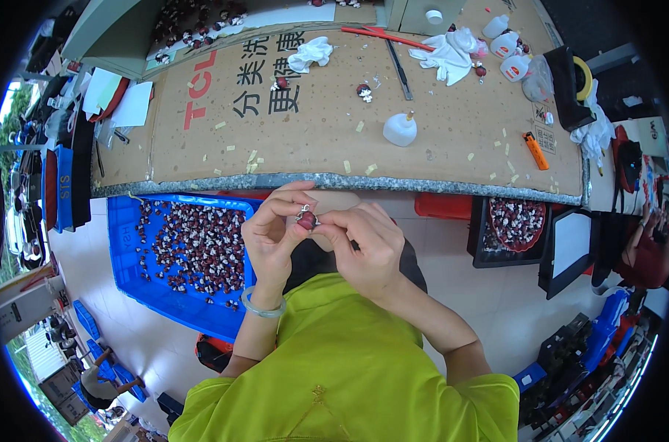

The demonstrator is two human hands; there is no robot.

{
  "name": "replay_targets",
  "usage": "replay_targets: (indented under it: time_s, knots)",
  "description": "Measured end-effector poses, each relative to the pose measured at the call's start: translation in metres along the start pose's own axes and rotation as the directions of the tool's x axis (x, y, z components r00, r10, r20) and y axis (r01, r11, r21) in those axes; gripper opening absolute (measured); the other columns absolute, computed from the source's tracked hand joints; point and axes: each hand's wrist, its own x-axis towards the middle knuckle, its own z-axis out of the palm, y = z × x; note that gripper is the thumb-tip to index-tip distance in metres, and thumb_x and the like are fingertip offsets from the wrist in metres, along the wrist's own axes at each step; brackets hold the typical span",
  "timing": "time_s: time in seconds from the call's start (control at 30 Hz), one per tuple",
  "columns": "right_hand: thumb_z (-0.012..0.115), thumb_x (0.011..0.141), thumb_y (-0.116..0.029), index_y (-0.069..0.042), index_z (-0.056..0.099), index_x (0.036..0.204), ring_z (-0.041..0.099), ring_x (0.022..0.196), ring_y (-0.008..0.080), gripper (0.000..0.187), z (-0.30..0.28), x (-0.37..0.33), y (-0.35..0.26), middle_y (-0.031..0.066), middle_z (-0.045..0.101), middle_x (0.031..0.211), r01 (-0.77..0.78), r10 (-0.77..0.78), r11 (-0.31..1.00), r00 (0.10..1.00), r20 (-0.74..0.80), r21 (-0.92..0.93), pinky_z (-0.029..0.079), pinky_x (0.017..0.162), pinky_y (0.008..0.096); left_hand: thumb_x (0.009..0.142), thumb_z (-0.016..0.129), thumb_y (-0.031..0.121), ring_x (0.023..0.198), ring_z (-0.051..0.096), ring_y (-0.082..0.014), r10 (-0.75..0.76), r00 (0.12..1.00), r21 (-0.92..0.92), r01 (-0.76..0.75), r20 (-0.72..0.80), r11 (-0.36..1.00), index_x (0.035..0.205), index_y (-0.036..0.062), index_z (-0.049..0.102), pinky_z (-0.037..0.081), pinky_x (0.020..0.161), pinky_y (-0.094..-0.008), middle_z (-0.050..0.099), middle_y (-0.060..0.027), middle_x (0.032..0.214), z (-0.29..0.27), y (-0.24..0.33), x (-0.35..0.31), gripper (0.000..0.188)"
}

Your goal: The person sits at a workbench and assembles small red and white figurines. They pick up a figurine from a blue bin, apply glue from a white bottle to its base, and attach a small white component. The person repeats this process for multiple figurines, placing the finished items into a tray on the table.

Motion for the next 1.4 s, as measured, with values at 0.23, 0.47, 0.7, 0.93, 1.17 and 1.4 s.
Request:
replay_targets:
  time_s: [0.23, 0.47, 0.7, 0.93, 1.17, 1.4]
  knots:
    - [0.065, 0.082, -0.003, 0.002, 0.061, 0.088, 0.053, 0.067, 0.0043, 0.009, 0.016, -0.022, 0.014, 0.0030, 0.063, 0.076, -0.589, 0.545, 0.406, 0.770, 0.332, 0.699, 0.041, 0.058, 0.0198, 0.070, 0.075, 0.018, 0.102, 0.059, -0.0188, -0.039, 0.994, 0.139, 0.054, -0.105, 0.989, 0.091, 0.0058, 0.066, 0.033, 0.085, -0.0298, 0.067, -0.0058, 0.096, 0.022, 0.014, -0.001, 0.026]
    - [0.064, 0.083, -0.005, 0.001, 0.057, 0.097, 0.054, 0.076, 0.0087, 0.017, 0.021, -0.025, 0.017, 0.0073, 0.062, 0.093, -0.521, 0.529, 0.478, 0.814, 0.241, 0.707, 0.045, 0.069, 0.0220, 0.070, 0.073, 0.007, 0.097, 0.059, -0.0198, 0.038, 0.995, 0.429, 0.005, -0.091, 0.903, 0.093, 0.0021, 0.067, 0.034, 0.086, -0.0315, 0.067, -0.0109, 0.097, 0.020, 0.022, -0.003, 0.024]
    - [0.067, 0.080, -0.011, 0.002, 0.062, 0.101, 0.054, 0.097, 0.0162, 0.025, -0.004, -0.008, 0.029, 0.0135, 0.056, 0.110, -0.186, 0.091, 0.807, 0.977, 0.192, 0.560, 0.046, 0.080, 0.0298, 0.067, 0.074, 0.016, 0.090, 0.062, -0.0153, 0.028, 0.998, 0.713, -0.057, 0.051, 0.699, 0.089, 0.0074, 0.068, 0.029, 0.079, -0.0329, 0.068, -0.0039, 0.089, 0.012, 0.042, 0.002, 0.025]
    - [0.069, 0.077, -0.004, 0.002, 0.066, 0.099, 0.056, 0.092, 0.0161, 0.023, -0.003, -0.009, 0.031, 0.0117, 0.055, 0.106, -0.292, 0.152, 0.713, 0.952, 0.265, 0.638, 0.047, 0.079, 0.0271, 0.066, 0.076, 0.021, 0.084, 0.062, -0.0162, -0.112, 0.993, 0.597, 0.063, 0.044, 0.800, 0.090, 0.0071, 0.067, 0.031, 0.078, -0.0313, 0.068, -0.0035, 0.087, 0.009, 0.041, -0.001, 0.029]
    - [0.069, 0.076, -0.002, 0.002, 0.067, 0.094, 0.056, 0.090, 0.0162, 0.019, 0.002, -0.010, 0.028, 0.0111, 0.056, 0.103, -0.273, 0.170, 0.724, 0.961, 0.220, 0.634, 0.047, 0.079, 0.0274, 0.066, 0.076, 0.022, 0.080, 0.062, -0.0168, -0.079, 0.997, 0.623, 0.058, 0.006, 0.780, 0.087, 0.0076, 0.067, 0.031, 0.078, -0.0315, 0.068, -0.0034, 0.087, 0.012, 0.042, -0.004, 0.028]
    - [0.071, 0.076, -0.007, 0.001, 0.067, 0.092, 0.056, 0.089, 0.0163, 0.018, 0.003, -0.011, 0.022, 0.0106, 0.058, 0.097, -0.244, 0.186, 0.743, 0.970, 0.157, 0.623, 0.046, 0.078, 0.0279, 0.067, 0.076, 0.022, 0.083, 0.064, -0.0168, 0.076, 0.996, 0.690, -0.090, 0.050, 0.718, 0.083, 0.0078, 0.066, 0.030, 0.078, -0.0336, 0.068, -0.0066, 0.085, 0.015, 0.045, -0.001, 0.023]
